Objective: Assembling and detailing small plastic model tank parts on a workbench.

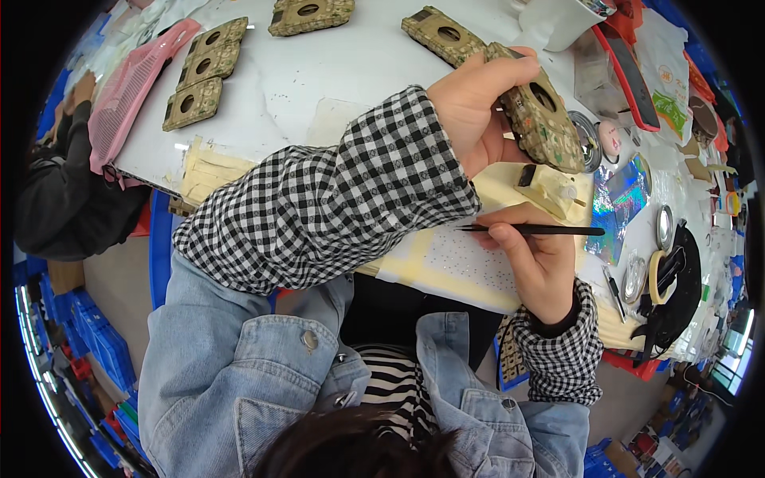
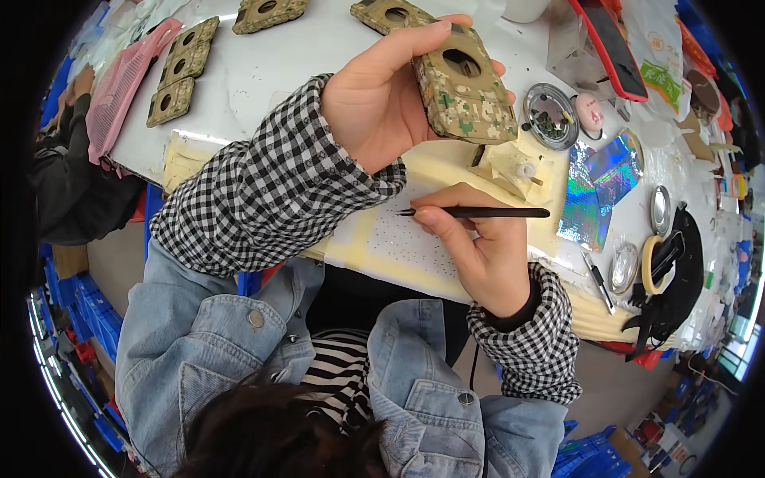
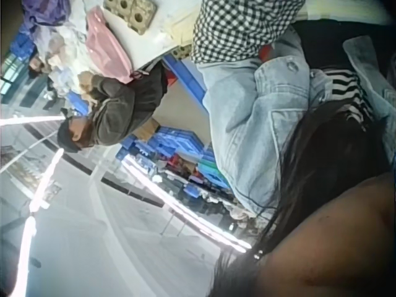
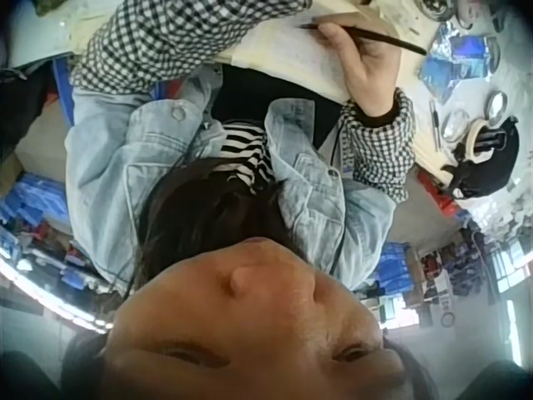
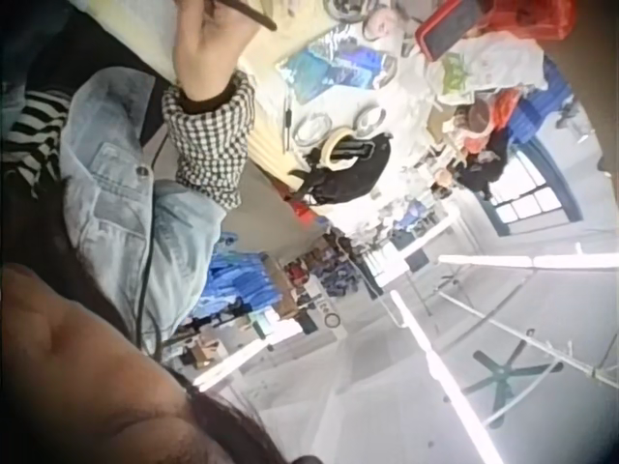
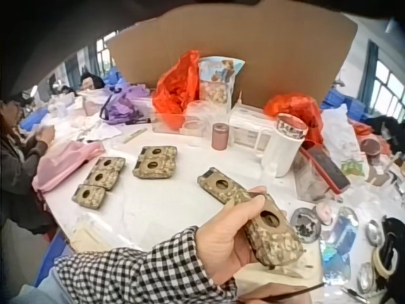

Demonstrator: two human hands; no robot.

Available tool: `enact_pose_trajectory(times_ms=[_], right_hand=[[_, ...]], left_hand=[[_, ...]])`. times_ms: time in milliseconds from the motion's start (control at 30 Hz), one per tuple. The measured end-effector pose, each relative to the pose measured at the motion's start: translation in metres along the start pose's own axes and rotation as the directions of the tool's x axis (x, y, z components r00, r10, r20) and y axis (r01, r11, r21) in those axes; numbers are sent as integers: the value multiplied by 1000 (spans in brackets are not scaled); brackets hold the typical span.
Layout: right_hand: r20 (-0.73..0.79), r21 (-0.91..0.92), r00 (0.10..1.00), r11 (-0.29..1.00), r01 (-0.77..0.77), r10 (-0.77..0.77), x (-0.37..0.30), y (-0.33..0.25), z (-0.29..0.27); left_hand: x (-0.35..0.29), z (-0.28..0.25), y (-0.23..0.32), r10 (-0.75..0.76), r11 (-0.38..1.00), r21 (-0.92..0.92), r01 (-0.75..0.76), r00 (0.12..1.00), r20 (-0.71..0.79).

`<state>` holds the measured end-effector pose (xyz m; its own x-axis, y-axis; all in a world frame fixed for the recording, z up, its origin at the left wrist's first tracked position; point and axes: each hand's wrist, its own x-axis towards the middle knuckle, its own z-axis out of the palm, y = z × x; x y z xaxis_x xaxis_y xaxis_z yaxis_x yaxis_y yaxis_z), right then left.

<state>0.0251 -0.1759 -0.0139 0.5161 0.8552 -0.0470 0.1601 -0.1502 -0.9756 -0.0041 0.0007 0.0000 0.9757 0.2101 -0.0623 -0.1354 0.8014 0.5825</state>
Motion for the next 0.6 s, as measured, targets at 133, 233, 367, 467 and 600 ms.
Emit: enact_pose_trajectory(times_ms=[133, 233, 367, 467, 600], right_hand=[[8, 28, 1000, 1000, -8, 8, 2, 2, 1], [10, 20, 1000, 1000, -9, 9, 2, 3, 1], [15, 20, 1000, 1000, 3, -4, 3, 3, 2], [11, 29, 1000, 1000, 3, -3, 3, 4, 2], [21, 27, 1000, 1000, 1, -1, 4, 4, 2]], left_hand=[[5, -7, -4, 48, 997, -57, -44, 997, 67], [7, -7, -5, 51, 996, -76, -47, 998, 48], [7, -6, -6, 49, 996, -75, -47, 999, 13], [9, -8, -7, 58, 995, -84, -53, 997, 59], [6, -6, -6, 73, 994, -81, -70, 996, 43]])
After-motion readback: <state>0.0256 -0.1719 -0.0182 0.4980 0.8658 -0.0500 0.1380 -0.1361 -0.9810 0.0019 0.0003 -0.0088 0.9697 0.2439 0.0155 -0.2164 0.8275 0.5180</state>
